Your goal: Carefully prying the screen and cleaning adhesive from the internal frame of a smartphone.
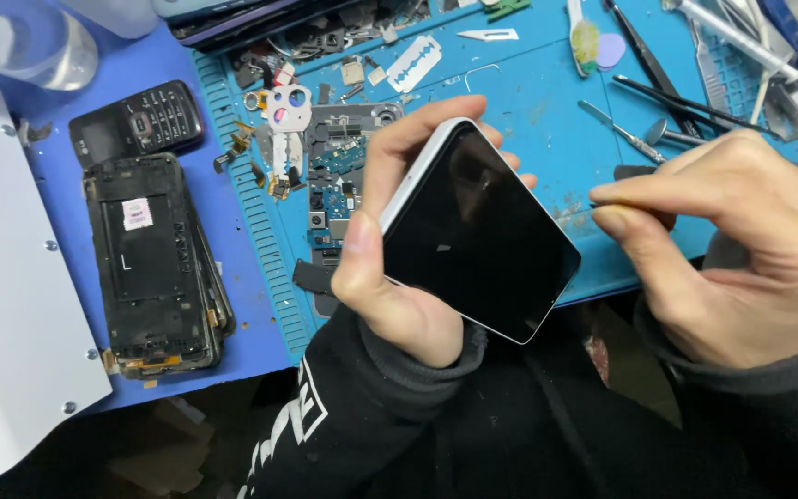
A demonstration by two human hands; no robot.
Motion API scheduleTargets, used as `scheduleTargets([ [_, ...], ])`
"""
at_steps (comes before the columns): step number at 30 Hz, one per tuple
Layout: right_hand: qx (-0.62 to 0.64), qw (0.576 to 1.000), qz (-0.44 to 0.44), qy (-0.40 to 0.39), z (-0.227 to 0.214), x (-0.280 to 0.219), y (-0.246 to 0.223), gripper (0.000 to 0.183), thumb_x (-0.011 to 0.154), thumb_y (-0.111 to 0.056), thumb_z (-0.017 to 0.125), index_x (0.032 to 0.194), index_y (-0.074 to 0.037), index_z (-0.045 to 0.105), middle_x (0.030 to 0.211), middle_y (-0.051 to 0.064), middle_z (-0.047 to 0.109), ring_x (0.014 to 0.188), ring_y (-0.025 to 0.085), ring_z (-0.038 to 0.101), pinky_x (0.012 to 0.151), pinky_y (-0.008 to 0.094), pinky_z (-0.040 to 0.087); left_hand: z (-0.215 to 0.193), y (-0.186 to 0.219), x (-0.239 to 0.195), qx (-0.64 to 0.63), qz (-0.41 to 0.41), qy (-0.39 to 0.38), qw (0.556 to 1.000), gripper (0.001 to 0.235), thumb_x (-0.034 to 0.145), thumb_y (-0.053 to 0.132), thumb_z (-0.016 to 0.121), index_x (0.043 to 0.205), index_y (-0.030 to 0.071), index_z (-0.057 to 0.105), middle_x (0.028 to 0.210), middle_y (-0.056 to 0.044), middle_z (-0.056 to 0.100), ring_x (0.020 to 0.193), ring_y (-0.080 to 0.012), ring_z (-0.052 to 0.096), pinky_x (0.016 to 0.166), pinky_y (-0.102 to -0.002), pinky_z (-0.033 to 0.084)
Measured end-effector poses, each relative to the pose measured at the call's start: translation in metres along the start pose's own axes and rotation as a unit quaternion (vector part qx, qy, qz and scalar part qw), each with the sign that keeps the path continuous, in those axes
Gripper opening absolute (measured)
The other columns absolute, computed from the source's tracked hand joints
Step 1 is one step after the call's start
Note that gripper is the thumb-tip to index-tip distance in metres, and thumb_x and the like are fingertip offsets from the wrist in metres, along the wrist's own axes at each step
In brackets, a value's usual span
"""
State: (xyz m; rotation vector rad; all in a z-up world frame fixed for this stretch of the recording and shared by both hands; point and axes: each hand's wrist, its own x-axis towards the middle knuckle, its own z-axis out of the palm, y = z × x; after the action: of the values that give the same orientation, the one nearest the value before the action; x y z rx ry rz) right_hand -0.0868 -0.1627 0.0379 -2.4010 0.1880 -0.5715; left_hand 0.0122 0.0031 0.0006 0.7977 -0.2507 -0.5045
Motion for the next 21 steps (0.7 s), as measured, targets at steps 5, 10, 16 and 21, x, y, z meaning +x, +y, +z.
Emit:
scheduleTargets([
  [5, 0.053, 0.998, 0.005, 0.042, 0.013, 0.031, -0.026, 0.009, 0.099, 0.006, 0.076, 0.105, 0.006, 0.069, 0.092, 0.014, 0.068, 0.076, 0.016, 0.066, 0.07, 0.023, 0.05, 0.005, 0.003, -0.003, 0.036, 0.002, -0.03, 0.999, 0.088, 0.105, 0.069, 0.04, 0.145, -0.01, 0.043, 0.12, -0.017, 0.053, 0.108, -0.0238, 0.055, 0.102, -0.039, 0.047],
  [10, 0.061, 0.997, -0.034, 0.045, 0.019, 0.031, -0.018, 0.006, 0.105, 0.005, 0.074, 0.109, 0.006, 0.07, 0.096, 0.014, 0.07, 0.083, 0.016, 0.069, 0.072, 0.021, 0.047, 0.003, 0.006, 0.001, 0.091, 0.012, -0.052, 0.994, 0.095, 0.105, 0.075, 0.035, 0.147, -0.009, 0.049, 0.122, -0.013, 0.052, 0.11, -0.0195, 0.054, 0.104, -0.032, 0.042],
  [16, 0.028, 0.999, 0.016, 0.043, 0.023, 0.034, -0.024, 0.009, 0.104, 0.001, 0.077, 0.103, 0.006, 0.07, 0.089, 0.014, 0.068, 0.076, 0.017, 0.064, 0.067, 0.023, 0.042, -0.001, 0.004, 0.0, 0.072, 0.017, -0.068, 0.995, 0.092, 0.105, 0.073, 0.037, 0.146, -0.009, 0.049, 0.124, -0.013, 0.053, 0.109, -0.0188, 0.054, 0.102, -0.031, 0.043],
  [21, 0.055, 0.997, 0.013, 0.045, 0.025, 0.021, -0.011, 0.003, 0.111, 0.004, 0.071, 0.111, 0.005, 0.068, 0.102, 0.013, 0.071, 0.082, 0.015, 0.064, 0.077, 0.021, 0.047, -0.005, 0.006, 0.0, 0.086, 0.013, -0.096, 0.992, 0.088, 0.109, 0.07, 0.036, 0.148, -0.008, 0.049, 0.125, -0.013, 0.053, 0.11, -0.0178, 0.055, 0.102, -0.029, 0.043],
])
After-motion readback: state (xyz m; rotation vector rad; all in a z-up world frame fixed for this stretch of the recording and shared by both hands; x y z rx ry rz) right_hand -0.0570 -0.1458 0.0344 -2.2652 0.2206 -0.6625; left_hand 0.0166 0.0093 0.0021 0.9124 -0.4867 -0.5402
